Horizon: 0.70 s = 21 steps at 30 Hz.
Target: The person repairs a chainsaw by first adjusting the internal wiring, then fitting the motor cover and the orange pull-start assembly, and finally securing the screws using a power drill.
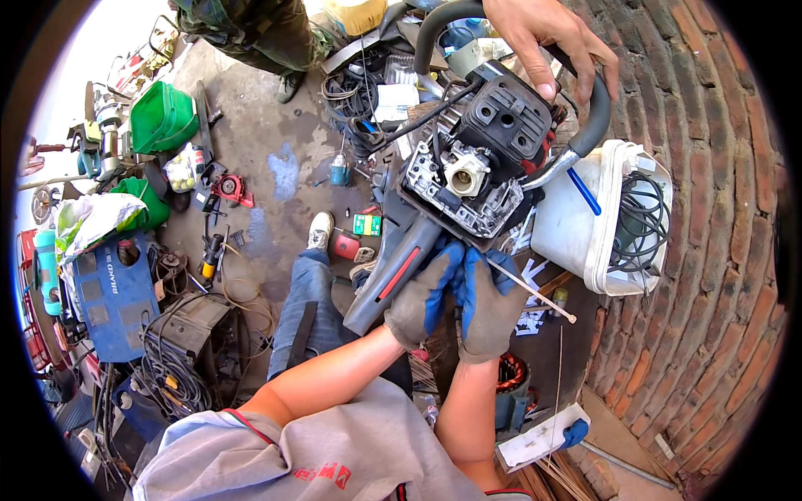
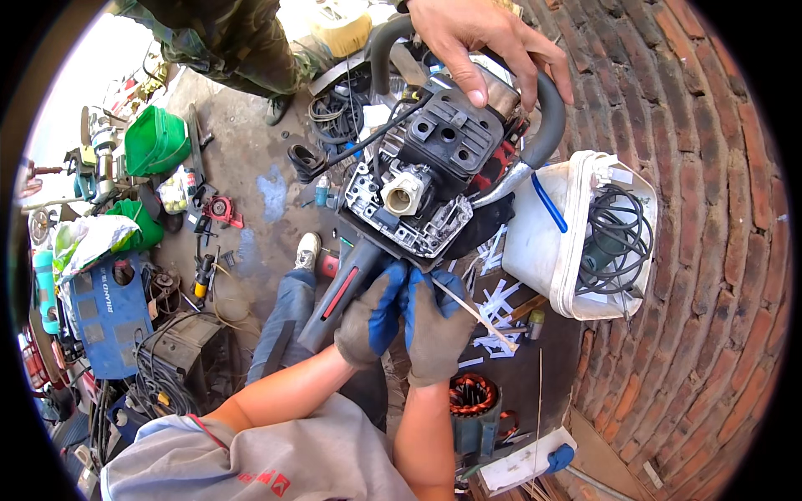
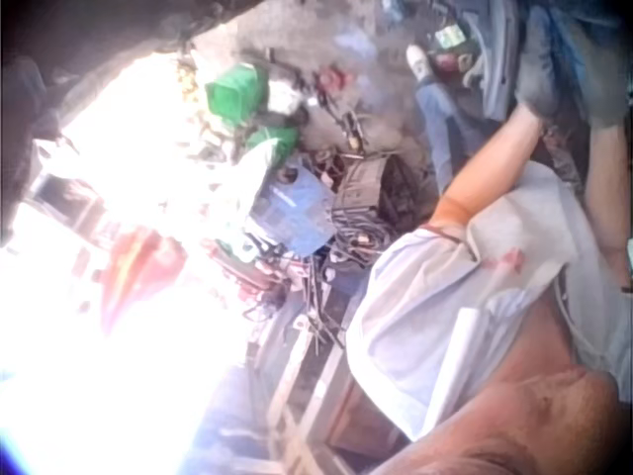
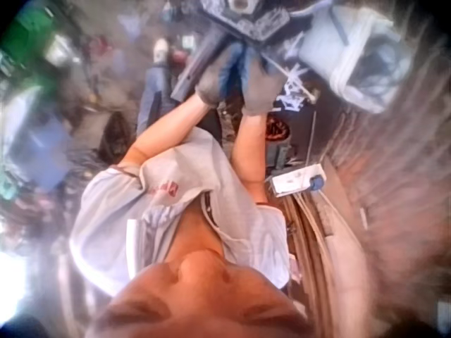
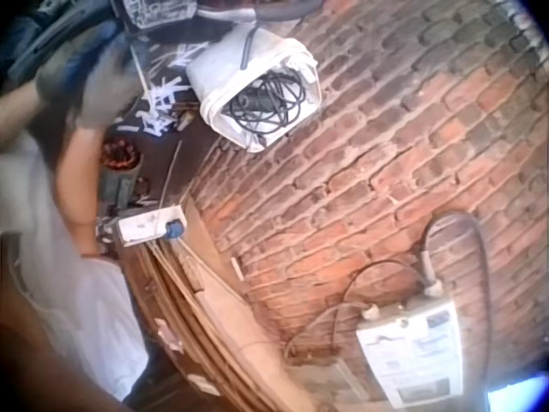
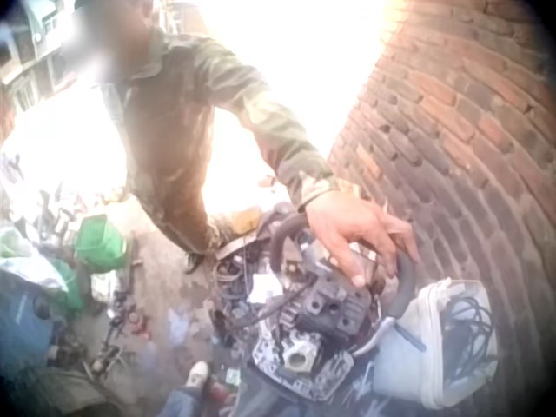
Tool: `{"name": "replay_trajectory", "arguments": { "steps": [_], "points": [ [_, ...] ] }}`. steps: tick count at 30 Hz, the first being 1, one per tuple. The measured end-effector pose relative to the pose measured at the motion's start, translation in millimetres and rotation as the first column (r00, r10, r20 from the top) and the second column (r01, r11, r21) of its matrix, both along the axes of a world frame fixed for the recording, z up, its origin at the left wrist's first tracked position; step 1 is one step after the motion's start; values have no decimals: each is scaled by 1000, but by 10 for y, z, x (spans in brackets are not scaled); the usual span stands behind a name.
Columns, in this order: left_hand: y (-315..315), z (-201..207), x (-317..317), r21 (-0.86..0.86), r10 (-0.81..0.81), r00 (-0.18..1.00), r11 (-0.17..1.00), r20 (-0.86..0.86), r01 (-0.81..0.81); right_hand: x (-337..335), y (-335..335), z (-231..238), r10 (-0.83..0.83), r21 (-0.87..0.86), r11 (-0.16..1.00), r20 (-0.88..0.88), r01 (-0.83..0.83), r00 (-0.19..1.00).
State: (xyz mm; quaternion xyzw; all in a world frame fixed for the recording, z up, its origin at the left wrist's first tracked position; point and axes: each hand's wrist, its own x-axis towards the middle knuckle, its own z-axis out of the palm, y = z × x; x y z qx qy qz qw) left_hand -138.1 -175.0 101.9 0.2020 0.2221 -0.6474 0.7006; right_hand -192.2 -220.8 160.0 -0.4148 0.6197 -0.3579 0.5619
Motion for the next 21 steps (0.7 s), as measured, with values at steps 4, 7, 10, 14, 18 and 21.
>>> {"name": "replay_trajectory", "arguments": {
  "steps": [4,7,10,14,18,21],
  "points": [
    [80,-20,-84,-178,115,899,983,423,-42,12,-8,49,11,26,1000,9,-12,1000],
    [49,172,31,57,-75,933,997,351,58,3,14,31,0,6,1000,-2,0,1000],
    [58,152,77,92,-168,977,983,134,156,8,31,39,29,-49,998,-43,-31,999],
    [59,-34,-31,26,-32,994,999,-108,35,58,51,75,37,-29,999,-68,-39,997],
    [60,-52,-35,21,-2,992,1000,-126,4,82,58,53,33,-39,999,-60,-36,998],
    [51,100,89,97,-164,980,980,-110,175,-9,75,-8,48,-50,997,-39,-50,998]
  ]
}}
